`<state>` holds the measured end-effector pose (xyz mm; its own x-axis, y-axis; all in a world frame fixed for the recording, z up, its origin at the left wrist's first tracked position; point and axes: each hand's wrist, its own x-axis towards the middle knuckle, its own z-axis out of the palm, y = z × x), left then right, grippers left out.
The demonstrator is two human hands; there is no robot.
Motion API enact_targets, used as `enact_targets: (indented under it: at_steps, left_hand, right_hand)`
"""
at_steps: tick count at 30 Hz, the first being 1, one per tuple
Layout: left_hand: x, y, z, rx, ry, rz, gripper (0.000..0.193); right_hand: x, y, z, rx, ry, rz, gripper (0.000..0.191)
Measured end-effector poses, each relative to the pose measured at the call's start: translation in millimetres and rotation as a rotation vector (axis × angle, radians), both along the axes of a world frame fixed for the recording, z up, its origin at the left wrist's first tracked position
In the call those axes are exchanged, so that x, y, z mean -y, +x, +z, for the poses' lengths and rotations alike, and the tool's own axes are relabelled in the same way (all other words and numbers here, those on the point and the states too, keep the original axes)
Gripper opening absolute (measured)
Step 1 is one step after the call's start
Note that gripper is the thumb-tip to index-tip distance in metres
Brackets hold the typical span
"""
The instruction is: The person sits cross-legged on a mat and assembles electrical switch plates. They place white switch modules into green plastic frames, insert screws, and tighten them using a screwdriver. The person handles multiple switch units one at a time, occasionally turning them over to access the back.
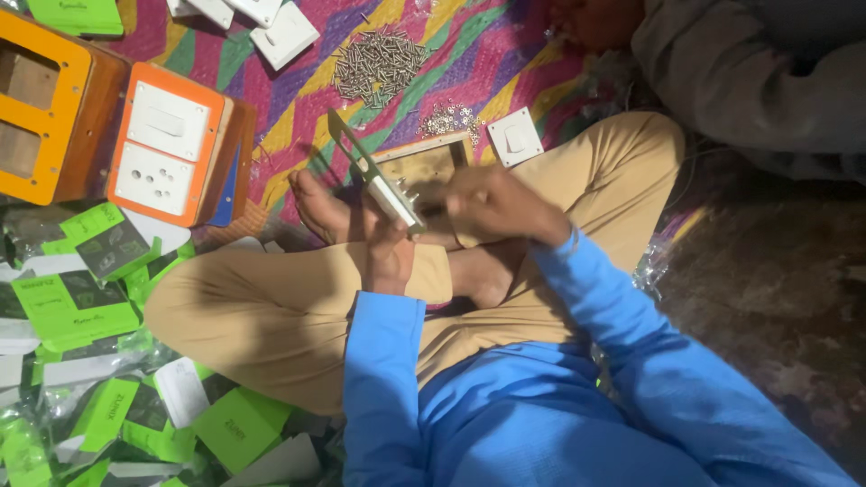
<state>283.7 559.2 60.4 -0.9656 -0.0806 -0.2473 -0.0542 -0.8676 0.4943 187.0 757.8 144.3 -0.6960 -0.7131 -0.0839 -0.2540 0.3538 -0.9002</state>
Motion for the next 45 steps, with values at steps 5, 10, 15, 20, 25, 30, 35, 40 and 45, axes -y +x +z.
enact_targets:
  at_steps: [5,10,15,20,25,30,35,40,45]
  left_hand:
    - [0,0,5,-0.064,0.128,-0.014,0.07]
    - [-1,-2,8,-0.036,0.112,-0.024,0.069]
    - [1,-5,7,-0.079,0.11,-0.037,0.068]
    - [3,-6,5,-0.054,0.138,-0.056,0.069]
    - [1,-5,-1,-0.038,0.155,-0.04,0.073]
    - [0,-3,-9,-0.032,0.159,-0.056,0.075]
    - [3,1,-14,0.064,0.151,-0.096,0.084]
    - [1,2,-22,0.05,0.159,-0.107,0.081]
    - [1,7,-35,0.065,0.206,-0.1,0.085]
  right_hand:
    - [-5,-76,-45,-0.228,0.314,-0.314,0.024]
    - [0,-110,-103,-0.111,0.525,-0.196,0.025]
    - [15,-116,-136,-0.267,0.696,-0.169,0.02]
    - [14,-118,-111,-0.29,0.577,-0.224,0.01]
    - [14,-69,-35,-0.019,-0.006,-0.213,0.005]
    - [38,-20,-3,0.175,-0.229,-0.089,0.012]
    - [44,-5,-12,0.329,-0.308,-0.13,0.014]
    - [43,2,-31,0.326,-0.394,-0.173,0.014]
    - [48,14,-43,0.28,-0.396,-0.267,0.017]
